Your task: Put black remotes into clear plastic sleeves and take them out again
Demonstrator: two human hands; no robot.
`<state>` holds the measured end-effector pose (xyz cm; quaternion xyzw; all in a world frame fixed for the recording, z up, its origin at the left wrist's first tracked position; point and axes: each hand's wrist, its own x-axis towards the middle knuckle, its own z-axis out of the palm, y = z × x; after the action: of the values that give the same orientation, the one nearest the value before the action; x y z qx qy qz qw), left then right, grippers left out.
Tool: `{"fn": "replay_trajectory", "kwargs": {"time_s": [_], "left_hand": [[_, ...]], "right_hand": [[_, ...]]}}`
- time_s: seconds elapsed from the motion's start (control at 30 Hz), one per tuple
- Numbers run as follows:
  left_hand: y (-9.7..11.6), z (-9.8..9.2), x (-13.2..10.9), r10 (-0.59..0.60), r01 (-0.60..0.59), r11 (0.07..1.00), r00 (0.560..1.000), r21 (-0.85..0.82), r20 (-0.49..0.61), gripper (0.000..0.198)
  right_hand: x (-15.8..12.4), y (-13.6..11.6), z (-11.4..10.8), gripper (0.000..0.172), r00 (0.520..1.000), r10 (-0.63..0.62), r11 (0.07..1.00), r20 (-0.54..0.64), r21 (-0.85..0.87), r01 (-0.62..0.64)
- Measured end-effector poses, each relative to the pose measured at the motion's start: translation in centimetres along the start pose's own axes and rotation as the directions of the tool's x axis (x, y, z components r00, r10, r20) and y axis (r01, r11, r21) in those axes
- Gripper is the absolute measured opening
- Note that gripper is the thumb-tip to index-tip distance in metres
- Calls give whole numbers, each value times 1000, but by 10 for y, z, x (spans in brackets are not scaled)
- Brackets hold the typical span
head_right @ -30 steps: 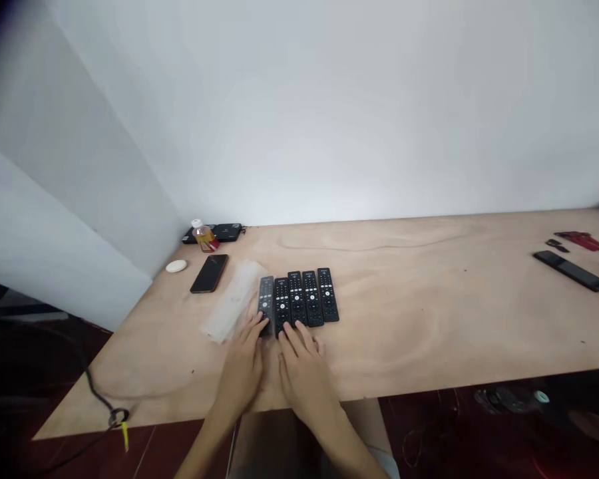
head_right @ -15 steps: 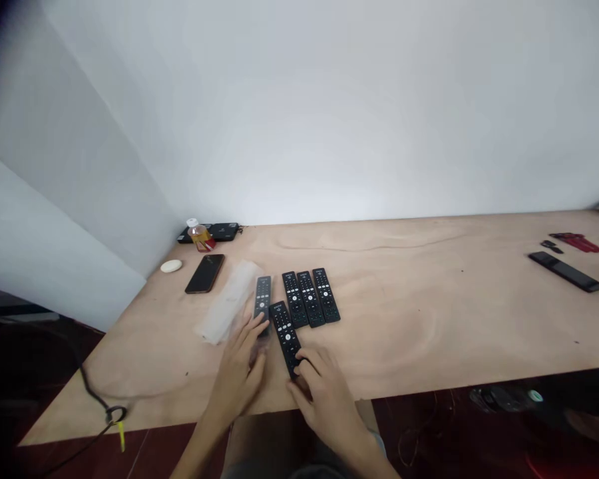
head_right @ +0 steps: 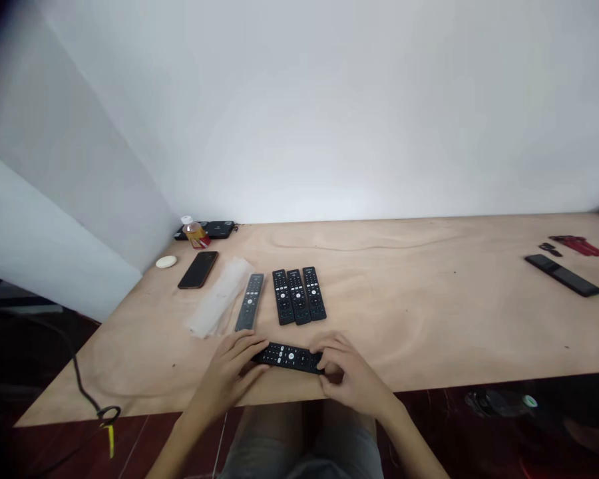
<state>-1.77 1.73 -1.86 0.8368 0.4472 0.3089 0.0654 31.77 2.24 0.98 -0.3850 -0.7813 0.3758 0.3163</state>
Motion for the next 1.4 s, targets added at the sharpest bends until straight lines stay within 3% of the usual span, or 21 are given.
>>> {"fn": "replay_trajectory", "kwargs": {"time_s": [0.2,0.37,0.47,0.63,0.93,1.03,1.17,1.4], "left_hand": [[2,1,1,-54,54,999,998,6,20,28],[8,-5,11,-161,169,979,984,-117,70,16],[10,-13,15,-188,207,962,975,-175,120,18],[11,-19,19,-240,286,928,949,-238,205,29],[11,-17,20,-251,303,924,941,-234,225,24],[9,-16,19,-271,324,913,936,-250,224,24],[5,-18,21,-249,321,903,933,-286,261,26],[2,-25,22,-196,300,893,931,-336,308,28]], "right_hand": [[2,3,4,22,996,49,996,-73,81,-43],[8,14,9,28,991,74,991,-113,121,-60],[15,19,12,31,983,93,987,-158,144,-70],[24,16,11,29,990,-6,989,-141,148,27],[20,13,11,27,985,-9,997,-170,75,22],[19,10,11,23,992,8,999,-125,45,-3],[17,11,12,32,998,27,999,-50,23,-26],[14,15,14,31,995,79,996,-56,53,-77]]}}
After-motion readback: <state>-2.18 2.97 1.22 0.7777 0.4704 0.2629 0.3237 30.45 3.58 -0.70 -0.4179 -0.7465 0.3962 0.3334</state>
